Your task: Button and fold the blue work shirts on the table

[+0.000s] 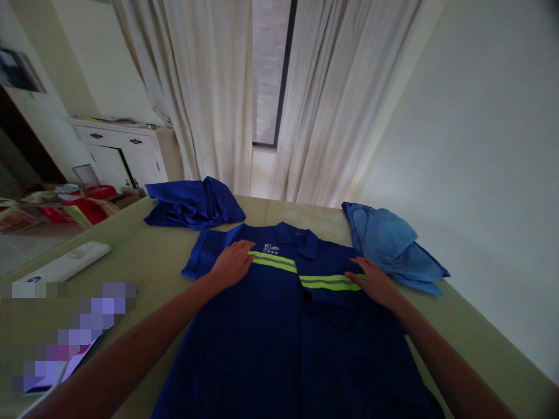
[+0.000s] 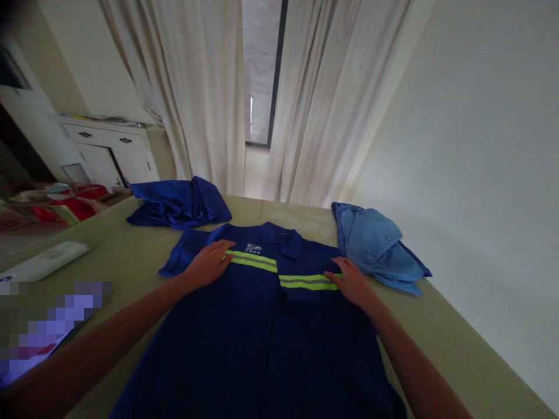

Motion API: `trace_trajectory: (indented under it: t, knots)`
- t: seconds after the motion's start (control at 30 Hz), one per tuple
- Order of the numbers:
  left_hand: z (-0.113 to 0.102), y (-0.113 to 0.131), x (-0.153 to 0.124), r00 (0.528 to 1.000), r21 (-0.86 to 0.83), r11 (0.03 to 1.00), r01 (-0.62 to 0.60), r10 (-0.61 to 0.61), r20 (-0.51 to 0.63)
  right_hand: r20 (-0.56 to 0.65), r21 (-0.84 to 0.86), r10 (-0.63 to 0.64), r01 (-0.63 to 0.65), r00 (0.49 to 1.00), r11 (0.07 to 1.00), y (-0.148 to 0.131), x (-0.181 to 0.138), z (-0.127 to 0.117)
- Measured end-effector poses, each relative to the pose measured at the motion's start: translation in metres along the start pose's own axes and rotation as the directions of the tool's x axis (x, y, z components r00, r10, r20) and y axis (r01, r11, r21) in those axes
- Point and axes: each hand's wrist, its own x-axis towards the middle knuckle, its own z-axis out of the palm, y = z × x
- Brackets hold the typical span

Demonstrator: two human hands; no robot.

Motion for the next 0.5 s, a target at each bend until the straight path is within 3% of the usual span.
trace_trajectory:
  t: [0.13, 0.2, 0.37, 0.5]
  knots:
    - [0.013, -0.058, 0.056, 0.937, 0.09, 0.932, 0.35, -0.348, -0.041, 0.069, -0.149, 0.113, -0.102, 0.991, 0.984, 0.005, 0.054, 0.031]
    - [0.018, -0.082, 0.067, 0.906, 0.09, 0.902, 0.422, -0.424, -0.001, 0.063, -0.188, 0.162, -0.148, 0.985, 0.971, 0.008, 0.07, 0.034]
    - [0.025, -0.112, 0.07, 0.913, 0.08, 0.914, 0.397, -0.402, 0.072, 0.188, -0.17, 0.177, -0.146, 0.966, 0.975, 0.014, 0.092, 0.023]
    - [0.005, -0.116, 0.073, 0.959, 0.112, 0.953, 0.28, -0.284, 0.017, 0.266, -0.17, 0.072, -0.027, 0.961, 0.985, 0.007, 0.109, 0.012]
